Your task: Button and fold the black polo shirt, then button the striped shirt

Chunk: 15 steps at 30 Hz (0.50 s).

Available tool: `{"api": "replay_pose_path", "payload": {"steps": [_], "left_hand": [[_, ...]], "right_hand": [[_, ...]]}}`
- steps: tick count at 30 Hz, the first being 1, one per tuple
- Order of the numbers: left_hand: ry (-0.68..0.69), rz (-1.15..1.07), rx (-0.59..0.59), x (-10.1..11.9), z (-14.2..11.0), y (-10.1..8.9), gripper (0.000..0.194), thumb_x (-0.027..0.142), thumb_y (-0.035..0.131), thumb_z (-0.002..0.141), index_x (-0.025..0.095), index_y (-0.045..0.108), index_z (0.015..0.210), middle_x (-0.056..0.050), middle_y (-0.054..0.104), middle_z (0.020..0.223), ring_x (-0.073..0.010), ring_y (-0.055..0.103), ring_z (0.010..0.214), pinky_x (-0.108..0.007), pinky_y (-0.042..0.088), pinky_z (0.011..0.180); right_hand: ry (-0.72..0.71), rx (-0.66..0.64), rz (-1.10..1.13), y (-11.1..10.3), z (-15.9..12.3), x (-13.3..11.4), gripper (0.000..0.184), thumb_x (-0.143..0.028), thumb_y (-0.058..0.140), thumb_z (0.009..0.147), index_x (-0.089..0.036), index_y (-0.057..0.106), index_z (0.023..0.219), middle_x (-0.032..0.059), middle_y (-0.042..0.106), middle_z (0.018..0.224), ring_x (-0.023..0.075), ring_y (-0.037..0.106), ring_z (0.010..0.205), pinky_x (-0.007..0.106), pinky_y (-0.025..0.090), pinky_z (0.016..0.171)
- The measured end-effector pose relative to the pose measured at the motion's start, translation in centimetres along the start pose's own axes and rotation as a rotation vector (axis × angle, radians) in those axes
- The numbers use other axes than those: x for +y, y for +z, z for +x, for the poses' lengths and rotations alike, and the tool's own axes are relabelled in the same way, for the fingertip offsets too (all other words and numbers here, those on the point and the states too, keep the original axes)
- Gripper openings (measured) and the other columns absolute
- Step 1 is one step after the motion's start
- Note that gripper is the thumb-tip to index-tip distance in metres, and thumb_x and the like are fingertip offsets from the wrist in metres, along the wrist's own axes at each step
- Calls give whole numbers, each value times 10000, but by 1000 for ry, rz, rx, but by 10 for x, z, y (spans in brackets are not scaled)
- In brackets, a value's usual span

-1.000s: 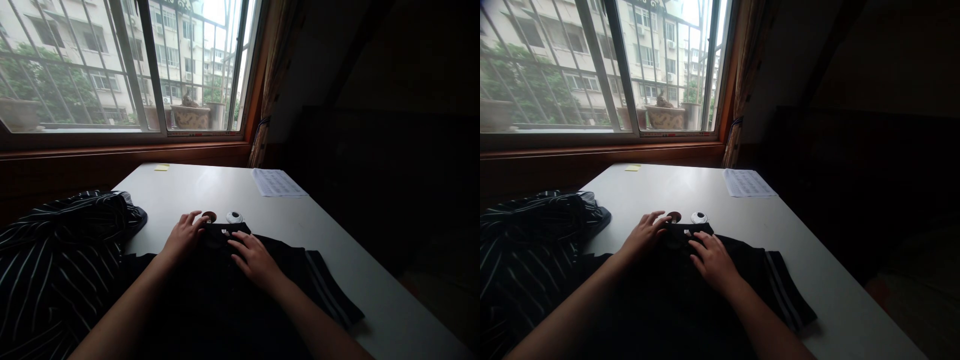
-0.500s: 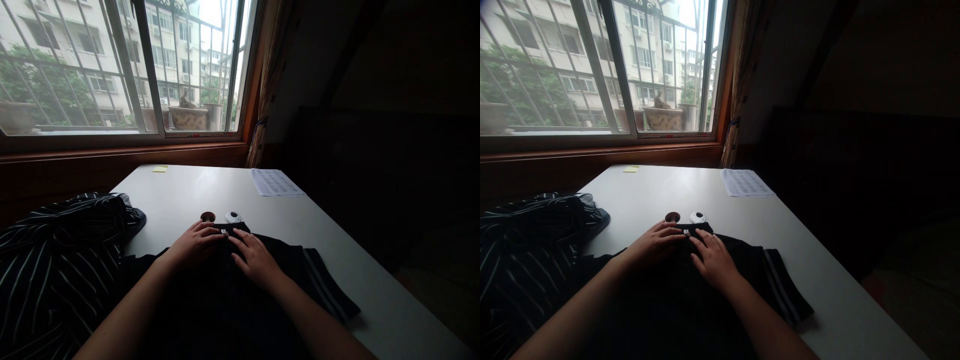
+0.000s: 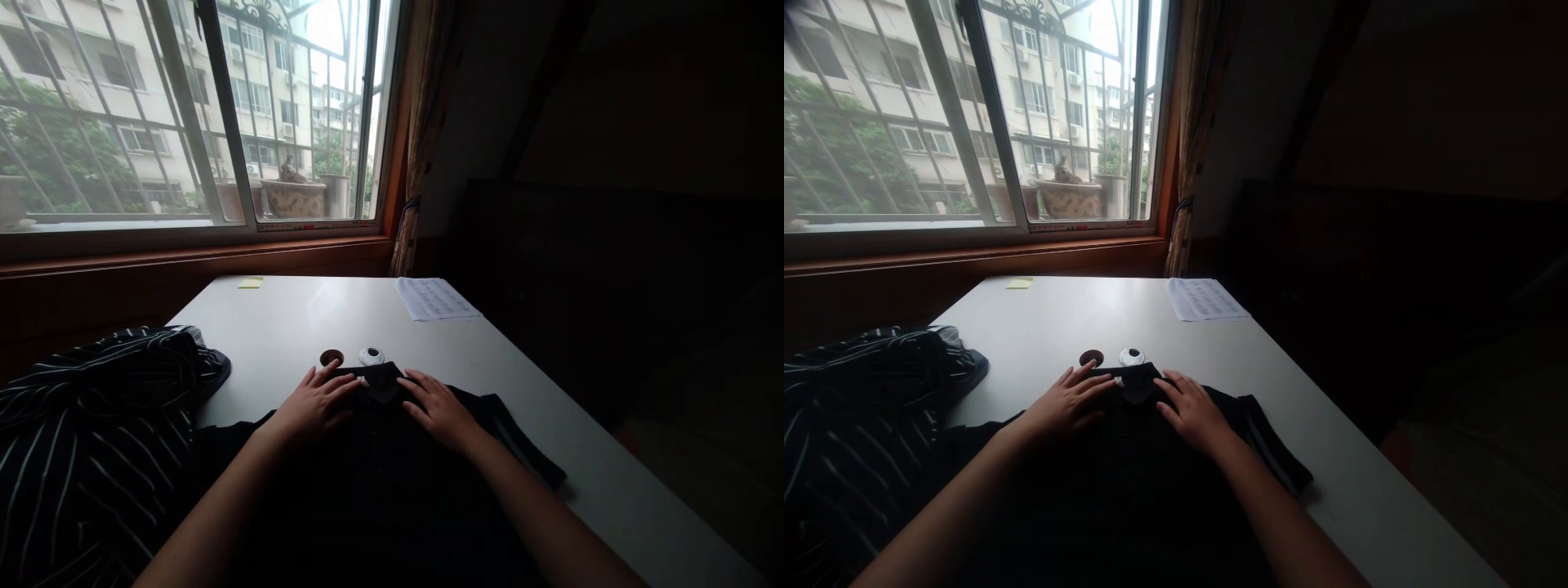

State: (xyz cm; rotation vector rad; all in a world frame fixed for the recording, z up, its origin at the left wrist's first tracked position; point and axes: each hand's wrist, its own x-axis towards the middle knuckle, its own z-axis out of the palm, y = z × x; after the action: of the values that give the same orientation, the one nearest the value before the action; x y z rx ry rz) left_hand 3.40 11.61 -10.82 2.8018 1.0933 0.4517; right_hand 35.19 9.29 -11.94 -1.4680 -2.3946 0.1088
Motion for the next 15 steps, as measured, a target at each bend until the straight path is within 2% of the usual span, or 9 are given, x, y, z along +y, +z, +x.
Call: {"api": "replay_pose_path", "payload": {"steps": [3,5,7,10,12,15], "left_hand": [[32,81,38,4,1,-1,651,441,538,958,399,234,1532,-23,289,1601,-364,107,1495,-679,205,1138],[69,126,80,7,0,-4,643,399,571,947,385,279,1520,-30,266,1606,-364,133,1485,-656,220,1150],[107,145,112,11,0,-9,543,344,590,941,363,414,1455,-39,358,1547,-343,247,1440,-600,288,1148],[137,146,106,17,-1,-13,294,254,571,945,291,617,1233,-59,551,1303,-285,473,1227,-485,451,1040],[157,152,58,22,1,-12,220,189,541,941,250,654,1121,-61,608,1125,-247,546,1051,-423,519,923],[154,162,17,27,3,-8,248,136,512,929,223,638,1124,-73,615,1073,-227,570,954,-377,550,828]], "right_hand": [[1,-34,-25,-6,-9,24,491,-427,481,986,-331,441,1466,60,423,1534,270,370,1419,509,324,1154],[16,-39,-34,-11,-16,38,487,-437,466,991,-337,439,1467,53,415,1541,269,357,1428,510,310,1160],[46,-49,-40,-16,-25,51,487,-459,450,993,-339,440,1466,47,411,1545,266,356,1428,504,304,1162],[102,-58,-34,-24,-39,67,488,-505,420,993,-333,463,1448,42,428,1530,262,372,1412,480,313,1158],[119,-42,-14,-27,-47,75,476,-520,401,994,-333,489,1422,36,459,1500,257,395,1388,460,329,1148],[128,24,3,-30,-57,85,454,-522,381,996,-318,529,1374,52,528,1413,259,463,1304,444,369,1109]]}}
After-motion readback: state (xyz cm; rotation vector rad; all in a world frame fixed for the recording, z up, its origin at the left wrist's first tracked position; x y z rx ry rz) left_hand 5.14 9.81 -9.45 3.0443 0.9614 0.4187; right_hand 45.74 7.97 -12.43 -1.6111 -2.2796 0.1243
